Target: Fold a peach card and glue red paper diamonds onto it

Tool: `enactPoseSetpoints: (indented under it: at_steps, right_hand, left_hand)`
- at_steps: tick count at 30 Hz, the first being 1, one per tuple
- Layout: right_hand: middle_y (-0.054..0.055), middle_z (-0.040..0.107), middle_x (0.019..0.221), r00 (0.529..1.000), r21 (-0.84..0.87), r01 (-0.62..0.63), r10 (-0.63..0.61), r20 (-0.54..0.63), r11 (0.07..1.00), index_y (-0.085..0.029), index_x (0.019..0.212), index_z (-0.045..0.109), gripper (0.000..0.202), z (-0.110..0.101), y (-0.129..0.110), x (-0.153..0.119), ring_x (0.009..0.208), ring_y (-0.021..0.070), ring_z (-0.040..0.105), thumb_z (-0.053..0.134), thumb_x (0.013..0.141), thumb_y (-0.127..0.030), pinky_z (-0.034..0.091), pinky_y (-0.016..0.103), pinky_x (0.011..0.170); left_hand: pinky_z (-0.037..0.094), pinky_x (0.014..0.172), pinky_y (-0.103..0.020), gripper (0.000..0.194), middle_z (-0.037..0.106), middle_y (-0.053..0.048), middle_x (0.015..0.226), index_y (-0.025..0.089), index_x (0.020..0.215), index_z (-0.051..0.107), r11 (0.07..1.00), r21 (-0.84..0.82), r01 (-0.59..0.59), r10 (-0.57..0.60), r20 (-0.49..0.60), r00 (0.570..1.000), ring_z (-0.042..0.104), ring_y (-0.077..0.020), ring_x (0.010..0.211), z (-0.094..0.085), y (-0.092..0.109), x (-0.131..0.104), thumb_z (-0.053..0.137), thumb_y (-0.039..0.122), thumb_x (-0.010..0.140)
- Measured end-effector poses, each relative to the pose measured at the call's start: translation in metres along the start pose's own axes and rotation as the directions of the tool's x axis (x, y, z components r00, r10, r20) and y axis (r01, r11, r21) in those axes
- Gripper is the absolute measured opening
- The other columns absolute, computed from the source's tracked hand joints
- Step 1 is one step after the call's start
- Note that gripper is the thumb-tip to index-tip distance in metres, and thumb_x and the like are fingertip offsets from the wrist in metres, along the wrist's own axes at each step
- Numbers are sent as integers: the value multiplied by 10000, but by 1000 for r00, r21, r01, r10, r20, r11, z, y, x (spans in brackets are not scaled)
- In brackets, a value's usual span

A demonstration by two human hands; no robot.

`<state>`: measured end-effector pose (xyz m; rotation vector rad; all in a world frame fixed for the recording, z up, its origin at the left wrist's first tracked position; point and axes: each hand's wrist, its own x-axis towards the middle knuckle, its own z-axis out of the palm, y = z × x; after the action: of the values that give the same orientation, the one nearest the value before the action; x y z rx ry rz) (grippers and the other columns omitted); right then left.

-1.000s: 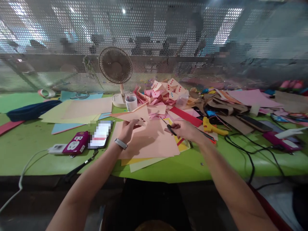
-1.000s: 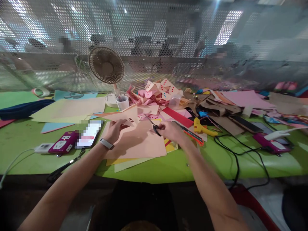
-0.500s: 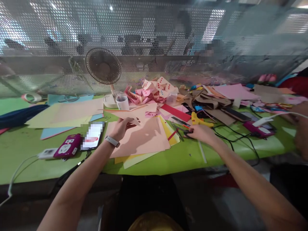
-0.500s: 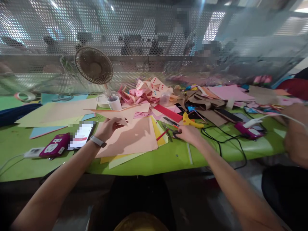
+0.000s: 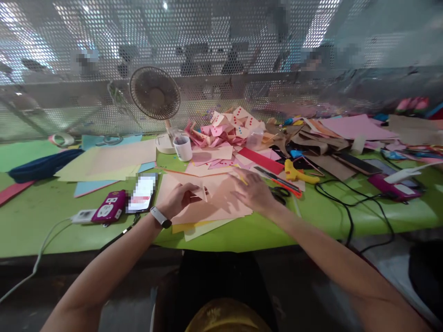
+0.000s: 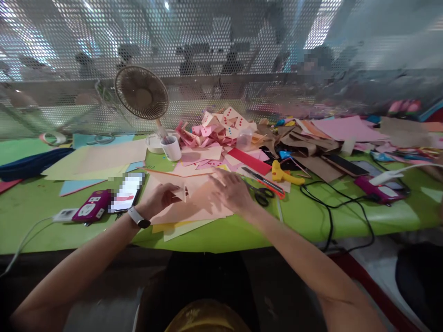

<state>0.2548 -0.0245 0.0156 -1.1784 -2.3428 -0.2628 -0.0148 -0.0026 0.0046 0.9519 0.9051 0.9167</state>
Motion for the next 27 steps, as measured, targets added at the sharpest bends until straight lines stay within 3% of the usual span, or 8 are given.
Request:
enactPoseSetpoints:
  at_steps: [6,10,11,13,16,19,23,27]
  right_hand:
    - [88,643,1231,969,86,239,-243,43,967,-205,1045,694,299,34,-22,23,1132,230,552,409,971,-153,419,416,991]
    - [104,663,1184,973,142,199,-213,93,970,-184,987,703,287,43,-13,20,1061,233,577,416,978,-197,438,406,936]
    - [103,669,1168,974,179,178,-199,110,968,-183,972,703,271,46,-11,19,1051,234,582,434,976,-219,444,402,924]
    - [96,680,1126,977,273,116,-160,145,955,-188,958,698,234,51,-8,18,1037,233,590,473,965,-251,452,396,909]
    - [89,686,1070,975,422,-30,-67,212,906,-193,935,687,181,57,-7,20,1016,228,597,513,941,-243,463,391,894]
    - [95,674,1039,954,527,-218,65,294,821,-187,908,677,156,57,-9,25,981,221,604,537,926,-253,481,379,852]
    - [77,649,942,907,549,-384,190,377,743,-185,847,673,166,58,-13,35,894,198,611,561,913,-288,488,339,783]
    - [62,633,871,879,442,-454,306,367,774,-191,782,676,201,67,-17,40,857,198,594,597,889,-342,464,325,749]
  left_hand:
    - [558,619,-259,185,747,-120,771,136,764,719,965,4,261,-260,-55,964,699,-183,653,-8,-4,-17,702,315,718]
    - [427,382,-241,520,707,-145,633,143,617,664,797,484,360,-412,1,911,612,-171,426,-18,23,-40,556,615,807]
    - [427,387,-244,508,706,-133,639,150,623,663,753,595,280,-370,32,929,608,-168,425,-19,31,-44,559,610,811]
    - [447,431,-250,410,695,-87,642,176,660,661,675,737,4,-49,40,998,615,-167,470,-20,45,-45,610,557,801]
    - [522,701,-307,219,708,-80,929,203,855,697,304,904,-299,408,160,899,670,-214,791,-17,47,-29,662,412,803]
    - [475,914,-418,273,643,-121,1149,182,1077,664,-35,933,-357,373,344,862,606,-279,1055,-17,31,0,640,286,826]
    - [495,846,-367,240,644,-107,1041,182,1106,652,-128,927,-352,295,374,879,608,-231,981,-23,8,24,528,229,906]
    - [489,793,-325,268,638,-89,961,195,1082,673,-191,903,-385,324,429,843,593,-208,939,-31,0,28,435,243,968]
